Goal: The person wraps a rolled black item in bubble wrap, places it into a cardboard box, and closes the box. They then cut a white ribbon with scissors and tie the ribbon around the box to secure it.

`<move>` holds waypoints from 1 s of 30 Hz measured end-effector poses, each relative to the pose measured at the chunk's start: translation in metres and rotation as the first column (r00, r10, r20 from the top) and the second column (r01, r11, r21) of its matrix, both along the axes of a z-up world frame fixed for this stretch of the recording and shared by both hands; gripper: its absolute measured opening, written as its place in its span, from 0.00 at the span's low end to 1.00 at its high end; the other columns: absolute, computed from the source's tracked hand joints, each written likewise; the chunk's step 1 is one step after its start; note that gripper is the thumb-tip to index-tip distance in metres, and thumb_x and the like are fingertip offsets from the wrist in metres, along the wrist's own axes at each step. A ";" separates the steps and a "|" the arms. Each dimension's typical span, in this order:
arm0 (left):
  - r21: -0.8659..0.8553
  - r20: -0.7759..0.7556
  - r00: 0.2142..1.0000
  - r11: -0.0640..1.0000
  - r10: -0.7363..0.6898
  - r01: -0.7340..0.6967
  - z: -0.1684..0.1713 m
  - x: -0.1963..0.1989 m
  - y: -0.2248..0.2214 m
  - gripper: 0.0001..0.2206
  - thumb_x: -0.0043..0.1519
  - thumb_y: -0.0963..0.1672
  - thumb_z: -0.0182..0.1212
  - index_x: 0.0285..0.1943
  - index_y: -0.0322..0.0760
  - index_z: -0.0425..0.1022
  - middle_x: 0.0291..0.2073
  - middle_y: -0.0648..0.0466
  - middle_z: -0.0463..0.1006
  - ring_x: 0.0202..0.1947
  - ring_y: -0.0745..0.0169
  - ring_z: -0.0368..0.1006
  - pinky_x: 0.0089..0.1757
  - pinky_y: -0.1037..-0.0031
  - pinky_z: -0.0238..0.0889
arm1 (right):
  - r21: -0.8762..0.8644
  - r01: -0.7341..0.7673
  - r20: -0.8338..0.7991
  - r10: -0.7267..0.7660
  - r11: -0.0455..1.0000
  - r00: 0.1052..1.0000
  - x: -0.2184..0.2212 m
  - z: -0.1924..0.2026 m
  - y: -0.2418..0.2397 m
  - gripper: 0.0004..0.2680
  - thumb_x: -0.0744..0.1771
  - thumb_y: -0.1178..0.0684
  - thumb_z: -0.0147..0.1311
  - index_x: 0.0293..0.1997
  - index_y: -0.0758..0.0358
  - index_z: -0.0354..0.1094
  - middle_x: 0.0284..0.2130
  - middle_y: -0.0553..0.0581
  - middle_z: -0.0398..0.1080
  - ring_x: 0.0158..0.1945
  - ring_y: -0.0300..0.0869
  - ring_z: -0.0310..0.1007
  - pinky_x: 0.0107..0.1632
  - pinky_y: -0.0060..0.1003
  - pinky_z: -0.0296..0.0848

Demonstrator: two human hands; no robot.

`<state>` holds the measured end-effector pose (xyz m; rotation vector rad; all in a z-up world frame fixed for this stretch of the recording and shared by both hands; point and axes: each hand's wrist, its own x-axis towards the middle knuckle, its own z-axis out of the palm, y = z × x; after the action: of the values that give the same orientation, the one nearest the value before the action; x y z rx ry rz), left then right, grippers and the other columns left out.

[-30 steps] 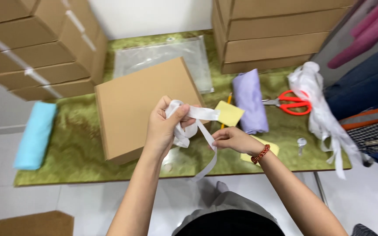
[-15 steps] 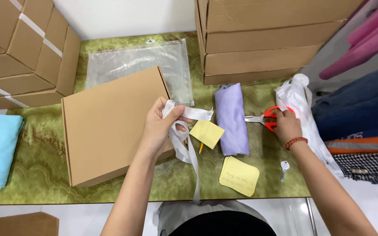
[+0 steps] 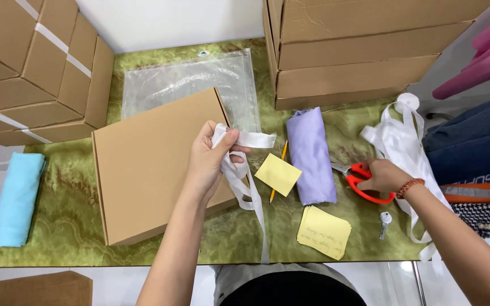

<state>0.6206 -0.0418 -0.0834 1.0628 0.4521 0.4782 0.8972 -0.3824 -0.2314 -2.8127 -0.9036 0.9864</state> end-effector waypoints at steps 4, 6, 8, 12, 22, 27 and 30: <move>-0.001 0.003 1.000 1.000 -0.017 0.017 -0.005 -0.003 0.004 0.11 0.68 0.43 0.66 0.46 0.36 0.64 0.32 0.48 0.82 0.31 0.56 0.86 0.28 0.81 0.80 | 0.026 0.100 -0.093 -0.097 0.995 0.991 -0.001 -0.038 -0.024 0.28 0.57 0.34 0.70 0.56 0.64 0.79 0.49 0.69 0.82 0.60 0.61 0.79 0.63 0.52 0.76; 0.002 0.007 1.000 1.000 -0.004 0.004 -0.007 -0.005 0.005 0.12 0.68 0.43 0.66 0.46 0.36 0.64 0.32 0.48 0.82 0.31 0.57 0.86 0.28 0.81 0.80 | 0.136 0.330 -0.206 -0.299 0.934 0.932 -0.008 -0.038 -0.032 0.28 0.60 0.34 0.69 0.58 0.68 0.78 0.47 0.69 0.82 0.55 0.60 0.81 0.56 0.53 0.78; 0.004 0.009 1.000 1.000 -0.003 0.003 -0.007 -0.008 0.003 0.12 0.68 0.44 0.66 0.46 0.37 0.64 0.33 0.48 0.82 0.31 0.57 0.86 0.27 0.81 0.80 | 0.224 0.485 -0.310 -0.411 0.845 0.858 -0.037 -0.011 -0.023 0.27 0.60 0.38 0.72 0.55 0.75 0.76 0.40 0.69 0.78 0.43 0.58 0.78 0.42 0.48 0.77; -0.005 0.017 1.000 1.000 0.017 -0.017 -0.012 -0.011 0.000 0.12 0.68 0.44 0.66 0.46 0.37 0.64 0.32 0.47 0.82 0.31 0.58 0.86 0.27 0.82 0.79 | 0.442 0.720 -0.554 -0.468 0.535 0.688 -0.047 -0.019 -0.024 0.23 0.66 0.42 0.70 0.50 0.81 0.70 0.25 0.63 0.66 0.24 0.48 0.67 0.23 0.41 0.73; 0.035 -0.011 0.998 0.997 0.062 -0.062 -0.020 -0.016 -0.017 0.13 0.68 0.44 0.68 0.49 0.37 0.65 0.33 0.50 0.82 0.29 0.61 0.85 0.23 0.83 0.73 | 0.571 0.672 -0.694 -0.160 0.472 0.702 -0.044 -0.011 0.011 0.25 0.73 0.38 0.46 0.72 0.71 0.57 0.48 0.62 0.68 0.55 0.52 0.72 0.58 0.65 0.72; 0.084 0.023 0.998 0.995 0.056 -0.058 -0.006 -0.019 -0.039 0.32 0.70 0.39 0.61 0.79 0.39 0.44 0.22 0.53 0.72 0.16 0.66 0.71 0.17 0.87 0.51 | 0.611 0.578 -0.661 -0.052 0.540 0.748 -0.054 -0.001 0.015 0.31 0.68 0.37 0.51 0.76 0.66 0.49 0.65 0.66 0.62 0.67 0.54 0.63 0.69 0.62 0.62; 0.112 0.032 0.999 0.993 0.035 -0.038 0.000 -0.014 -0.045 0.27 0.70 0.40 0.60 0.78 0.41 0.55 0.24 0.54 0.72 0.18 0.67 0.72 0.18 0.87 0.54 | 0.687 0.494 -0.592 0.015 0.533 0.806 -0.053 -0.006 0.017 0.31 0.66 0.50 0.64 0.75 0.68 0.49 0.65 0.73 0.63 0.67 0.59 0.64 0.68 0.61 0.63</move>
<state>0.6069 -0.0873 -0.0829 1.1561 0.4228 0.5563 0.8439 -0.3652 -0.2378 -1.6502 -0.5985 0.8902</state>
